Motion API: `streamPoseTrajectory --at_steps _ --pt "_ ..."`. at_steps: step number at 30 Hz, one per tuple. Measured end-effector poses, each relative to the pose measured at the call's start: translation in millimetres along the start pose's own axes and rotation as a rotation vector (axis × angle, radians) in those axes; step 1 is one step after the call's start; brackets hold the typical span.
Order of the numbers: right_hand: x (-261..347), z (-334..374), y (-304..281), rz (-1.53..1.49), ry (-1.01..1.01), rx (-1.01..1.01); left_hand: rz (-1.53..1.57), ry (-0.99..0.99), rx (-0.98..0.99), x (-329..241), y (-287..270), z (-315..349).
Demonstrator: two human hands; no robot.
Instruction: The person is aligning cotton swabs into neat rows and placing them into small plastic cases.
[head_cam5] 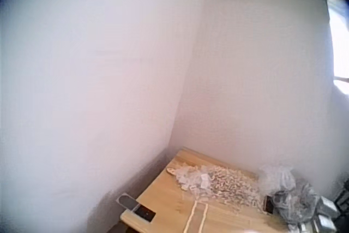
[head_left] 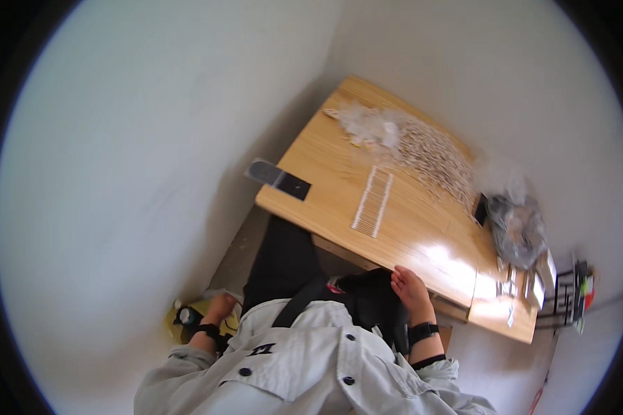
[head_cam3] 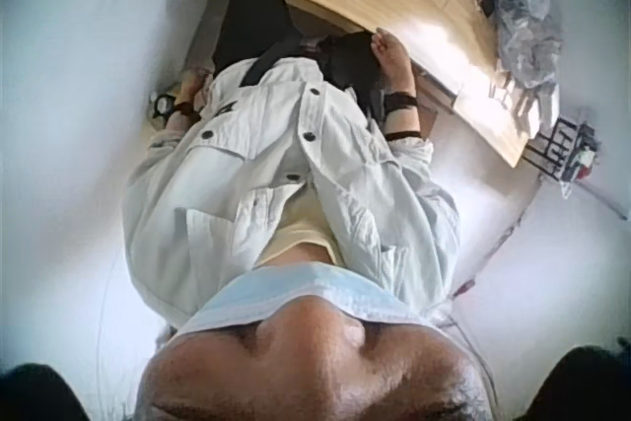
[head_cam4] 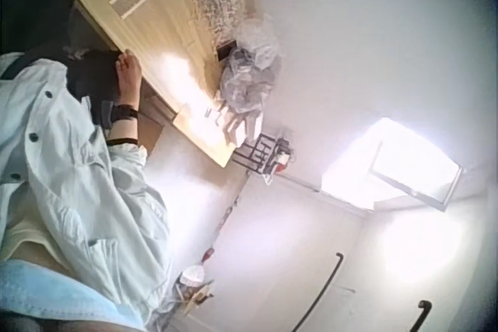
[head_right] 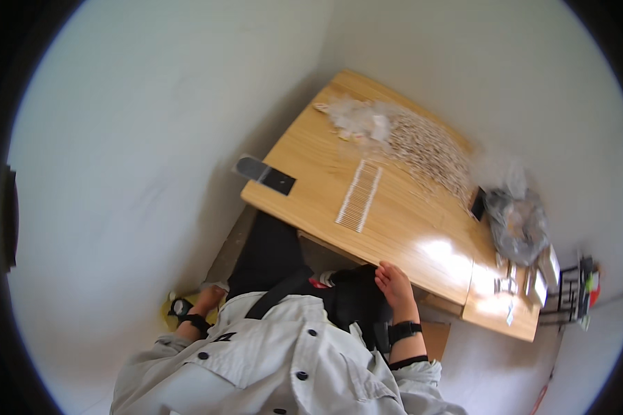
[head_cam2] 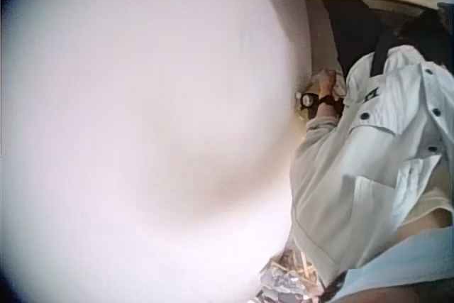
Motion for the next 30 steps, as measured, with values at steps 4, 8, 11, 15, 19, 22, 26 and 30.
streamPoseTrajectory --at_steps 4,8,11,15,19,22,26,30 --pt "38.7 -7.4 27.2 0.060 -0.092 0.026 -0.058 0.071 -0.331 -26.5 -94.2 -15.7" --pt "79.1 -28.0 66.9 0.104 -0.175 0.042 0.004 0.213 -0.475 -118.9 -181.6 -2.7" --pt "96.7 -58.3 99.3 0.130 -0.195 0.065 0.070 0.331 -0.489 -193.9 -214.3 5.7" --pt "119.9 -120.4 129.9 0.427 -0.286 0.018 0.032 0.651 -0.413 -285.6 -207.5 -10.4" --pt "145.0 -191.6 134.9 0.582 -0.338 -0.145 -0.001 0.739 -0.189 -357.2 -179.0 -60.6" --pt "154.2 -232.7 141.9 1.017 -0.705 -0.240 -0.117 0.859 -0.164 -415.5 -161.4 -110.2" --pt "152.4 -243.4 194.0 1.266 -0.630 -0.206 -0.196 0.892 -0.200 -473.7 -144.4 -167.3" --pt "155.4 -269.2 197.7 1.293 -0.566 -0.174 -0.394 0.871 -0.154 -500.7 -129.2 -201.1"
Point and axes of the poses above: each hand's wrist, its own z-axis away from the middle knuckle, its own y-axis out of the palm, x = y × z, the point moved 4 cm from there along -z, towards the middle knuckle, and after that the axes turned 11 degrees about -z, right-handed, at the moved point
